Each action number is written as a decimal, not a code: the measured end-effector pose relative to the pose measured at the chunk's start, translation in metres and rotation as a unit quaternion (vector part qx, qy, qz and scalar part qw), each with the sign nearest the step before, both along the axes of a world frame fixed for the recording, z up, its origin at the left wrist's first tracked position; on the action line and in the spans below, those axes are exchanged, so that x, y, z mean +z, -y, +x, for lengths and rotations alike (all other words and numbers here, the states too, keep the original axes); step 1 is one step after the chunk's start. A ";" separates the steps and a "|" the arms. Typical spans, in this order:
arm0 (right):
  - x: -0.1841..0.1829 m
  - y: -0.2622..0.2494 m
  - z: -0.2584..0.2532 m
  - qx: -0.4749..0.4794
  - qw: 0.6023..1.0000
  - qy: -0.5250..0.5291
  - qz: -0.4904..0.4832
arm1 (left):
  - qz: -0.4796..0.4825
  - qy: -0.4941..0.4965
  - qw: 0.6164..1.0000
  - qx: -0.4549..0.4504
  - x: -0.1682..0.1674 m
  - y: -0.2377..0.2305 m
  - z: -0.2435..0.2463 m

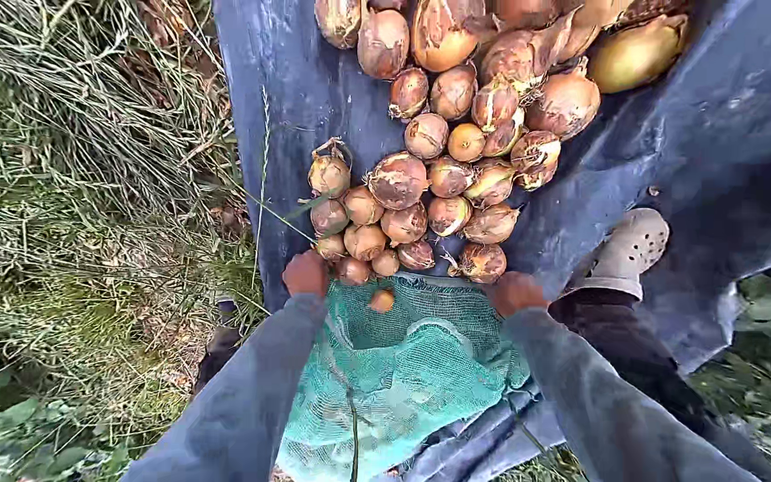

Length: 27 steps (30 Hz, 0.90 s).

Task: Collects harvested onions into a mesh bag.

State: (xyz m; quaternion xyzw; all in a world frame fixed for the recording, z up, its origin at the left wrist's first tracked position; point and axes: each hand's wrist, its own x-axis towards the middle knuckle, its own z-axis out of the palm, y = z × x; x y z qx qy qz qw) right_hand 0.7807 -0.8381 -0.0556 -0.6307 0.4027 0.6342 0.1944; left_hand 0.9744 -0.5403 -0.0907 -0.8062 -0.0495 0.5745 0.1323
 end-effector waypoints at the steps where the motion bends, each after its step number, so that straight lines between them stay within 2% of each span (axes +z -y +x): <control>1: -0.003 -0.003 0.006 -0.017 1.000 -0.013 -0.005 | -0.005 0.014 1.000 -0.013 0.001 0.004 0.017; 4: -0.009 0.002 0.005 -0.028 0.999 0.008 -0.039 | -0.062 0.051 0.995 -0.057 0.000 0.027 0.063; 7: -0.009 0.031 -0.001 0.019 0.997 0.056 -0.053 | -0.086 0.066 0.991 -0.079 0.000 0.049 0.095; 10: -0.016 0.101 0.012 0.022 0.995 0.082 -0.058 | -0.094 0.008 0.990 -0.101 0.006 0.063 0.134; 12: -0.015 0.144 0.033 -0.023 0.993 0.111 -0.027 | -0.163 0.067 0.978 -0.116 -0.004 0.048 0.148; 13: -0.013 0.162 0.044 -0.086 0.982 0.165 -0.029 | -0.219 0.115 0.964 -0.093 -0.006 0.044 0.155; 15: -0.006 0.182 0.073 -0.243 0.929 0.273 -0.062 | -0.347 0.177 0.920 0.035 -0.003 0.050 0.170; 17: 0.008 0.186 0.115 -0.389 0.863 0.318 -0.050 | -0.420 0.162 0.869 0.203 0.001 0.071 0.177; 18: 0.009 0.184 0.134 -0.413 0.850 0.323 -0.043 | -0.427 0.153 0.853 0.258 -0.001 0.082 0.177; 20: -0.002 0.175 0.164 -0.380 0.866 0.324 -0.041 | -0.405 0.175 0.848 0.294 -0.012 0.107 0.171; 22: -0.019 0.156 0.181 -0.327 0.891 0.307 -0.069 | -0.371 0.196 0.855 0.304 -0.003 0.128 0.161; 25: -0.027 0.131 0.186 -0.246 0.910 0.315 -0.107 | -0.398 0.196 0.805 0.395 0.008 0.134 0.136; 27: -0.023 0.127 0.183 -0.198 0.924 0.327 -0.030 | -0.455 0.147 0.771 0.420 -0.005 0.116 0.122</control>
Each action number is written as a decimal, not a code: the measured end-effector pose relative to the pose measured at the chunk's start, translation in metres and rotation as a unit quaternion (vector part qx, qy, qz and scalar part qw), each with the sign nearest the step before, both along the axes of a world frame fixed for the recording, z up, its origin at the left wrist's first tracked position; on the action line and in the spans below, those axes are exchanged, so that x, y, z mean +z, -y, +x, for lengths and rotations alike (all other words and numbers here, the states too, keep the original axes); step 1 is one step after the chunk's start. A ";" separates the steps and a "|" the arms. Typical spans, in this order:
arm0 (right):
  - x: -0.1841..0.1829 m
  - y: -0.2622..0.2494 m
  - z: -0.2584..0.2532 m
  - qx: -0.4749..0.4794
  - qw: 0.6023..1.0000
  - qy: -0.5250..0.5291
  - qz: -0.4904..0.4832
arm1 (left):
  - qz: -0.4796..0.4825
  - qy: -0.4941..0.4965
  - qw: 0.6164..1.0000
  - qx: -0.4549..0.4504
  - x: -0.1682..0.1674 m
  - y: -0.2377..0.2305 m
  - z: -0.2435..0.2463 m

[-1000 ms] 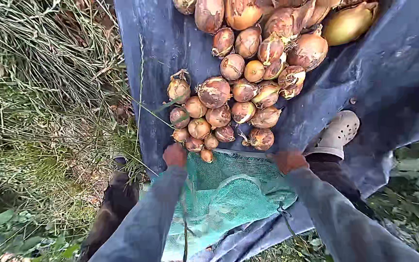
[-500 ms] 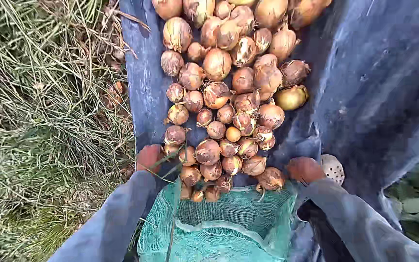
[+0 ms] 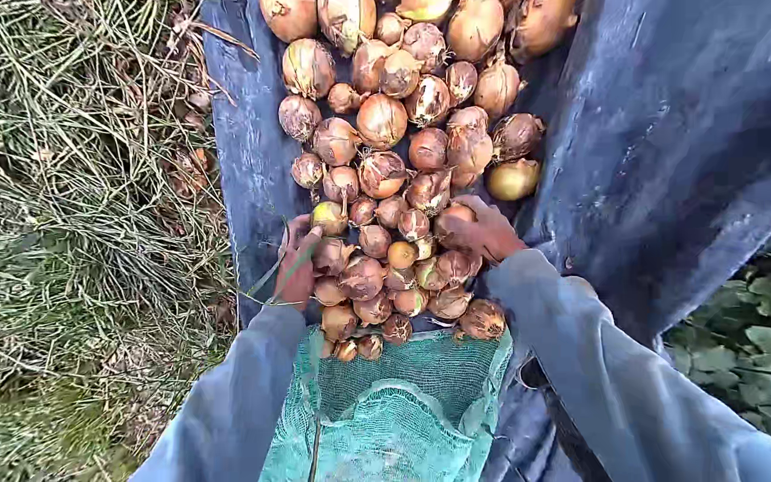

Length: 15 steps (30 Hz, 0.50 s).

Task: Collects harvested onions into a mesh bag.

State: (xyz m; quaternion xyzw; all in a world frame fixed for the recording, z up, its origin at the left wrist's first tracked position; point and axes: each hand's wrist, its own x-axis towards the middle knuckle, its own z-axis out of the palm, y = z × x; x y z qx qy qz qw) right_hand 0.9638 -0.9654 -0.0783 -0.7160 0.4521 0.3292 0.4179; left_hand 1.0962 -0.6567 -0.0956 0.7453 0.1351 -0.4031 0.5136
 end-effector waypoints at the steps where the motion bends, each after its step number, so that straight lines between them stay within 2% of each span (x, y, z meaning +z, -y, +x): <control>1: 0.001 -0.001 0.001 0.033 0.998 0.014 0.047 | -0.019 -0.019 1.000 -0.010 -0.002 -0.004 -0.003; 3: -0.001 -0.009 0.004 0.043 0.991 0.030 0.127 | -0.003 -0.050 0.999 -0.014 -0.003 0.002 -0.005; 5: -0.002 -0.015 0.011 0.020 0.987 0.035 0.155 | 0.011 -0.071 0.997 -0.002 -0.012 0.008 0.001; 7: -0.002 -0.016 0.016 0.037 0.982 0.041 0.180 | -0.037 -0.113 0.993 -0.012 -0.015 0.002 0.010; 9: 0.002 -0.009 0.023 0.069 0.971 0.047 0.225 | -0.097 -0.178 0.978 -0.049 0.001 0.005 0.026; 11: 0.000 -0.003 0.027 0.076 0.961 0.033 0.265 | -0.063 -0.235 0.967 -0.069 0.014 0.015 0.034; 13: -0.014 -0.007 0.022 0.021 0.960 0.007 0.280 | -0.008 -0.267 0.957 -0.115 0.011 0.021 0.032; 15: -0.013 -0.013 0.028 -0.021 0.966 -0.031 0.255 | -0.009 -0.285 0.948 -0.145 0.012 0.029 0.030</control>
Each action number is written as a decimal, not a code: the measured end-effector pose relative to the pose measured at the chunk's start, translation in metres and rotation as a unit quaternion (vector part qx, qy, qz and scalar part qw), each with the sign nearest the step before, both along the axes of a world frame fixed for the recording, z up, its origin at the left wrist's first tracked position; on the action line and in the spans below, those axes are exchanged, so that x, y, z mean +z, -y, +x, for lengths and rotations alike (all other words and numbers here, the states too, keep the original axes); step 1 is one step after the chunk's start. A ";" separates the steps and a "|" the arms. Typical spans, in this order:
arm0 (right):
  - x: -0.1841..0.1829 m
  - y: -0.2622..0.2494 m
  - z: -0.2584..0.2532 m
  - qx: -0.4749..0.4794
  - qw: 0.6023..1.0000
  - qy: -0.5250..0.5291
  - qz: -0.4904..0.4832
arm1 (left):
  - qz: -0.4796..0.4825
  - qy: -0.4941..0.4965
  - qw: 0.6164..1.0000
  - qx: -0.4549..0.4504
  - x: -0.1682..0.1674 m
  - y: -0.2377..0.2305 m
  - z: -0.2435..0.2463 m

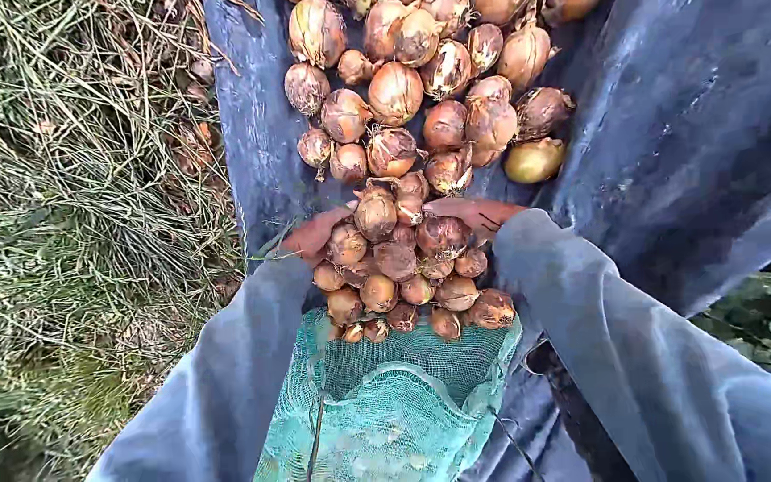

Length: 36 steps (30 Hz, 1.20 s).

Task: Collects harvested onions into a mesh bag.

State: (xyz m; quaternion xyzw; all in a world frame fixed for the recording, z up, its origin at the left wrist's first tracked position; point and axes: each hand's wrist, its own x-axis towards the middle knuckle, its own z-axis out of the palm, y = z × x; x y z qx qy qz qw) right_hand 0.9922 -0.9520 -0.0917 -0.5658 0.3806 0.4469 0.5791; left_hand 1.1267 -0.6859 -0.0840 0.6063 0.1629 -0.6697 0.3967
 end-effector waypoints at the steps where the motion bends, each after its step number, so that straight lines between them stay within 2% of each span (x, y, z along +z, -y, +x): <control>1: 0.006 -0.002 0.007 0.011 0.999 -0.026 -0.015 | -0.004 -0.014 1.000 -0.007 0.005 0.003 0.000; 5: 0.008 -0.017 0.023 0.124 0.987 -0.061 -0.082 | 0.012 -0.035 0.998 -0.046 0.013 0.003 -0.006; 10: 0.022 -0.020 0.035 0.247 0.963 -0.075 -0.073 | -0.021 -0.083 0.994 -0.067 0.008 0.003 -0.006; 11: 0.023 -0.023 0.031 0.231 0.968 -0.073 -0.070 | -0.030 -0.084 0.994 -0.069 0.008 0.002 -0.007; 15: 0.023 -0.039 0.012 0.060 0.995 -0.083 0.001 | -0.084 -0.091 0.990 -0.067 0.009 -0.001 -0.016; 18: 0.040 -0.050 -0.009 0.013 0.996 -0.073 0.050 | -0.055 -0.113 0.991 -0.036 0.030 -0.010 -0.032; 20: 0.067 -0.069 -0.048 -0.034 0.995 -0.045 0.087 | 0.017 -0.090 0.995 -0.035 0.061 -0.022 -0.055; 22: 0.093 -0.114 -0.107 -0.020 0.995 -0.045 0.091 | -0.009 -0.078 0.991 -0.110 0.089 -0.043 -0.091; 23: 0.110 -0.139 -0.138 0.042 0.993 -0.058 0.093 | -0.054 -0.082 0.979 -0.180 0.100 -0.058 -0.113; 25: 0.142 -0.179 -0.183 0.207 0.968 -0.095 0.105 | -0.137 -0.089 0.920 -0.357 0.119 -0.075 -0.154; 26: 0.153 -0.187 -0.190 0.250 0.955 -0.116 0.113 | -0.150 -0.067 0.897 -0.411 0.126 -0.076 -0.166; 27: 0.157 -0.186 -0.196 0.237 0.959 -0.112 0.106 | -0.147 -0.035 0.901 -0.408 0.132 -0.074 -0.168; 28: 0.158 -0.177 -0.194 0.186 0.976 -0.086 0.075 | -0.123 0.018 0.926 -0.356 0.136 -0.072 -0.162; 29: 0.154 -0.162 -0.189 0.122 0.991 -0.050 -0.001 | -0.071 0.099 0.948 -0.293 0.134 -0.070 -0.150; 30: 0.145 -0.142 -0.177 0.086 0.991 -0.017 -0.100 | 0.000 0.190 0.951 -0.244 0.125 -0.066 -0.134; 32: 0.114 -0.096 -0.147 0.084 0.958 0.025 -0.273 | 0.131 0.315 0.925 -0.169 0.087 -0.063 -0.100; 34: 0.076 -0.064 -0.115 0.122 0.932 0.013 -0.342 | 0.216 0.340 0.910 -0.097 0.040 -0.060 -0.084; 36: 0.040 -0.057 -0.091 0.163 0.924 -0.022 -0.344 | 0.265 0.326 0.905 -0.059 0.001 -0.050 -0.081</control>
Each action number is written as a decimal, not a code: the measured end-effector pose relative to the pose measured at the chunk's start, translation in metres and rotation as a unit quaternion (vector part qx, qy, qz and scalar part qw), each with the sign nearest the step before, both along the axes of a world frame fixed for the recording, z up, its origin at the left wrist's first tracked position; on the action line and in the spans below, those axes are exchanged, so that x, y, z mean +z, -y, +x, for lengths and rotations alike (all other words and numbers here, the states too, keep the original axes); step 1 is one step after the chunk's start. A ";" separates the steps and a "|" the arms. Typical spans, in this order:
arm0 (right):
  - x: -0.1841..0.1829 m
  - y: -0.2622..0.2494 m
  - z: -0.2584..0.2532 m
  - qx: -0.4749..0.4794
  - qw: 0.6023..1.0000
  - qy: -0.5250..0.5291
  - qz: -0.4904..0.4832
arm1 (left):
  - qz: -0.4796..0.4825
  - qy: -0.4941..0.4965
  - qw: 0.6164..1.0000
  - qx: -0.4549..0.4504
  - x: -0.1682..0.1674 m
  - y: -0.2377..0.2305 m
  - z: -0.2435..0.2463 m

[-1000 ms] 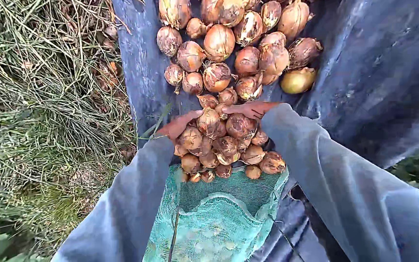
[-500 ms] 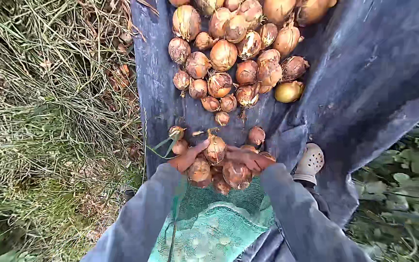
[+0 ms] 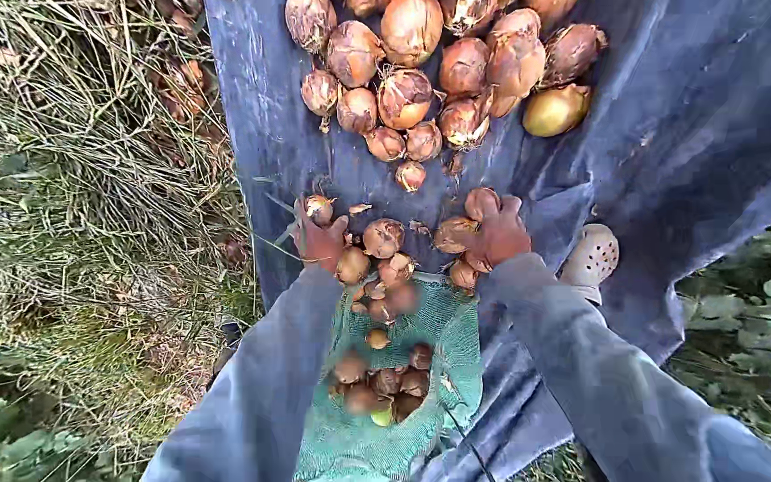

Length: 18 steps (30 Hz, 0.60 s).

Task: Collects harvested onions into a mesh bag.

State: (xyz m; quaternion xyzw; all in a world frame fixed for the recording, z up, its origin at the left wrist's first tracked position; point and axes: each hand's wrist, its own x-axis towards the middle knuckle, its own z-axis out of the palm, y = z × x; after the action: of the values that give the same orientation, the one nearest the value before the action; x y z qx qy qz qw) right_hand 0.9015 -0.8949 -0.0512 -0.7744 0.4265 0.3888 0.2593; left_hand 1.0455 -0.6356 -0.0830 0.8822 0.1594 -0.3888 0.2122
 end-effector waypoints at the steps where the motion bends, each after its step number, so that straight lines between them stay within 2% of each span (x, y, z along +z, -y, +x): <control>1: -0.014 -0.005 0.004 0.012 1.000 -0.017 -0.004 | 0.029 0.004 1.000 0.002 -0.014 0.002 -0.002; 4: -0.034 -0.027 0.012 0.010 0.999 -0.029 -0.017 | 0.081 0.032 0.996 -0.008 -0.033 0.002 -0.007; 7: -0.034 -0.042 0.017 -0.012 0.999 -0.012 -0.035 | -0.019 0.044 0.999 0.006 -0.021 -0.010 -0.007; 9: -0.034 -0.042 0.018 -0.031 0.999 -0.010 -0.038 | -0.133 0.044 0.990 0.025 0.003 -0.016 -0.015; 11: -0.027 -0.034 0.019 -0.036 0.999 -0.036 -0.014 | -0.220 -0.024 0.975 -0.033 0.054 -0.021 -0.036; 13: -0.009 -0.030 0.014 -0.033 0.999 -0.030 0.026 | -0.269 -0.163 0.938 -0.148 0.099 -0.028 -0.051; 14: 0.010 -0.040 0.002 -0.026 0.999 0.002 0.039 | -0.278 -0.236 0.911 -0.192 0.112 -0.033 -0.059; 15: 0.032 -0.055 -0.017 -0.019 0.997 0.056 0.059 | -0.273 -0.260 0.898 -0.226 0.118 -0.039 -0.063; 16: 0.055 -0.074 -0.037 0.003 0.990 0.103 0.099 | -0.251 -0.233 0.908 -0.243 0.117 -0.043 -0.065; 18: 0.085 -0.108 -0.067 0.057 0.970 0.088 0.219 | -0.143 -0.139 0.952 -0.231 0.102 -0.045 -0.057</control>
State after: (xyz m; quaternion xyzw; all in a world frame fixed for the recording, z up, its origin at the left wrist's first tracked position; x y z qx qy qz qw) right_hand 0.8341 -0.7869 0.0333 -0.7530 0.2617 0.4169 0.4367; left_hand 0.9887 -0.5906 0.0190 0.7927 -0.0785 -0.5646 0.2164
